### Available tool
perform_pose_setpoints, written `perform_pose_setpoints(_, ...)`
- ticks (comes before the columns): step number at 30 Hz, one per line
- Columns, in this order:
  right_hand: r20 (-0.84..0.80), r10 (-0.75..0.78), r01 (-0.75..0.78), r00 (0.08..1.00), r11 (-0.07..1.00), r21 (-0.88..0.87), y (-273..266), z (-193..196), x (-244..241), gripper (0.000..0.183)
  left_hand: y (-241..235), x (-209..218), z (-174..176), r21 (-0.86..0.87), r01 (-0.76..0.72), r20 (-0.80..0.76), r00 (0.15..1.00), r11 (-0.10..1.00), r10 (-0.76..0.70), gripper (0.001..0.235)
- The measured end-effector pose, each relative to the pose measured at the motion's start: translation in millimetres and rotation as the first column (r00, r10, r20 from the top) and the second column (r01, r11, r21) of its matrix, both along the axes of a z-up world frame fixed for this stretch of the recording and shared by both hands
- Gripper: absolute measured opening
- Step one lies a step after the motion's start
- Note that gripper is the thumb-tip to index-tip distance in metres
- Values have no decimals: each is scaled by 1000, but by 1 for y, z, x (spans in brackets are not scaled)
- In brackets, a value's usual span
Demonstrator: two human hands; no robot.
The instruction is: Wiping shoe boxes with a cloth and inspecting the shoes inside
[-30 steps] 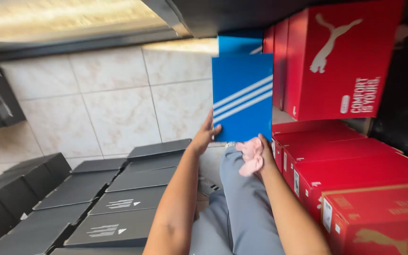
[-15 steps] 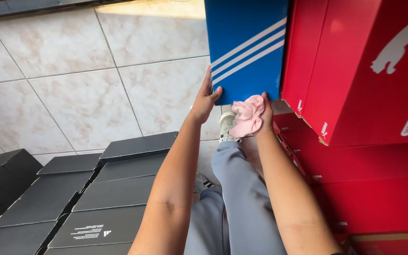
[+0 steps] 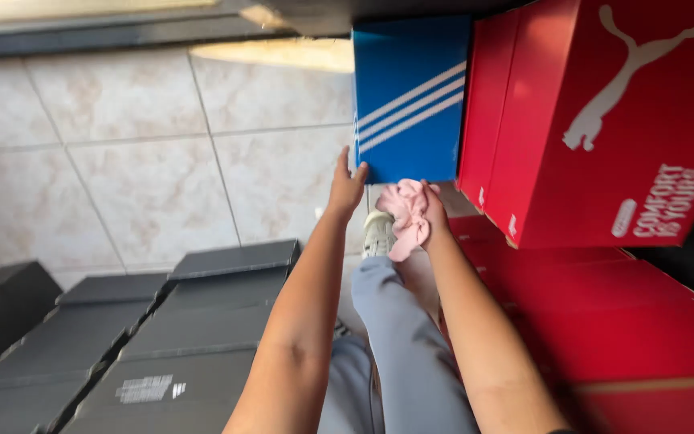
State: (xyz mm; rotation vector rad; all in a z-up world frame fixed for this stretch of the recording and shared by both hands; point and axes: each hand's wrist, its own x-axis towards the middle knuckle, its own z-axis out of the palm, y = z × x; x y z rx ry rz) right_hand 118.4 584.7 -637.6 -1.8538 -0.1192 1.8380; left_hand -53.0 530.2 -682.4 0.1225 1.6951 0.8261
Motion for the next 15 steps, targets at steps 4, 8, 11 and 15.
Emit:
perform_pose_setpoints(4, 54, 270, -272, 961, 962, 33, -29, 67, -2, 30, -29, 22, 53, 91, -54, -217, 974, 994, 72, 55)
perform_pose_setpoints(8, -61, 234, -215, 970, 950, 226, -63, 235, -40, 46, -60, 54, 197, 89, -92, -28, 995, 992, 94, 45)
perform_pose_setpoints(11, -107, 467, -398, 878, 834, 382, -102, 357, -47, 62, -98, 63, 335, 252, -394, -78, 902, 884, 424, 33)
perform_pose_setpoints(15, -321, 657, -466, 682, 728, 502, -179, 445, -29, 95, -175, 73, 455, 279, -717, -111, 636, 638, 763, 27)
